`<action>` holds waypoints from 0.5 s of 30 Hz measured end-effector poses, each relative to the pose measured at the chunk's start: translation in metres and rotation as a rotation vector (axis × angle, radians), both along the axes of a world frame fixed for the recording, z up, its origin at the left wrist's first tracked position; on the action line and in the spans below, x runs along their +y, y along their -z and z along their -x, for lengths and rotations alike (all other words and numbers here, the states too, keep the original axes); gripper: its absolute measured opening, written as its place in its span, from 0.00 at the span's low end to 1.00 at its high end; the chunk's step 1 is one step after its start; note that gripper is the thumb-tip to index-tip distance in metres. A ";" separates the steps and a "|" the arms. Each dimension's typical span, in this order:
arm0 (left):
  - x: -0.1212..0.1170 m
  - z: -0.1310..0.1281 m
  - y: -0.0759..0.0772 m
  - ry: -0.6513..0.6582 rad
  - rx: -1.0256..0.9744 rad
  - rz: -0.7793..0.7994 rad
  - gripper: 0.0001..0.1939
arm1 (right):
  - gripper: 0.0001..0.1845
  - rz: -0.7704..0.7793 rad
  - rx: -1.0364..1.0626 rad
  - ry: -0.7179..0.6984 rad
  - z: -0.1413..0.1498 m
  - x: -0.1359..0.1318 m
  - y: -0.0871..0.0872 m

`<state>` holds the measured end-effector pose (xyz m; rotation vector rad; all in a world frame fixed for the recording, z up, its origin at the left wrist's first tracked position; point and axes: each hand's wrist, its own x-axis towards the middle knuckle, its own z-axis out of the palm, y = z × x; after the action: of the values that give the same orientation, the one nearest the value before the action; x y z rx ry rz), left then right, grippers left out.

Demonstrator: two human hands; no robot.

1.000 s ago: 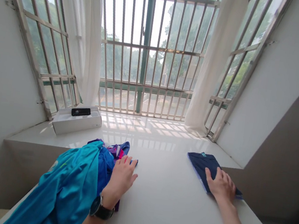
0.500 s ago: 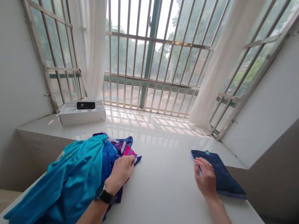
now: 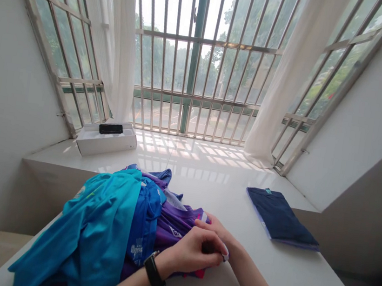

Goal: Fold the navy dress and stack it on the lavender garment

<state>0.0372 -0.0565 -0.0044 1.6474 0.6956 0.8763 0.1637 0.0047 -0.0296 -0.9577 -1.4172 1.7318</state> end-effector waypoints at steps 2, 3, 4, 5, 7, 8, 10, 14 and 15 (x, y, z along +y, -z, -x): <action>-0.005 0.000 -0.003 0.081 0.031 -0.004 0.12 | 0.24 -0.026 0.003 0.048 -0.011 -0.001 -0.010; -0.005 0.002 -0.007 0.115 0.047 -0.027 0.13 | 0.25 -0.037 0.005 0.103 -0.019 -0.001 -0.016; -0.004 0.007 -0.012 0.127 0.064 -0.061 0.13 | 0.25 -0.036 0.009 0.165 -0.026 0.000 -0.022; -0.002 0.012 -0.017 0.111 0.084 -0.104 0.13 | 0.24 -0.026 0.020 0.231 -0.035 0.001 -0.028; 0.005 0.023 -0.026 -0.029 0.148 -0.212 0.12 | 0.25 0.004 0.061 0.339 -0.050 0.005 -0.037; 0.010 0.029 -0.030 -0.127 0.185 -0.269 0.11 | 0.25 0.011 0.084 0.375 -0.058 0.006 -0.039; 0.019 0.037 -0.032 -0.273 0.251 -0.351 0.09 | 0.25 0.003 0.127 0.421 -0.070 0.009 -0.041; 0.030 0.049 -0.033 -0.382 0.277 -0.320 0.08 | 0.26 -0.070 0.161 0.583 -0.095 0.011 -0.035; 0.032 0.054 -0.033 -0.420 0.274 -0.299 0.09 | 0.27 -0.097 0.151 0.631 -0.102 0.011 -0.032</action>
<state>-0.0163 -0.0244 0.0289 1.9468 1.1757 1.1020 0.2656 0.0157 0.0026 -1.0530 -0.9502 1.2223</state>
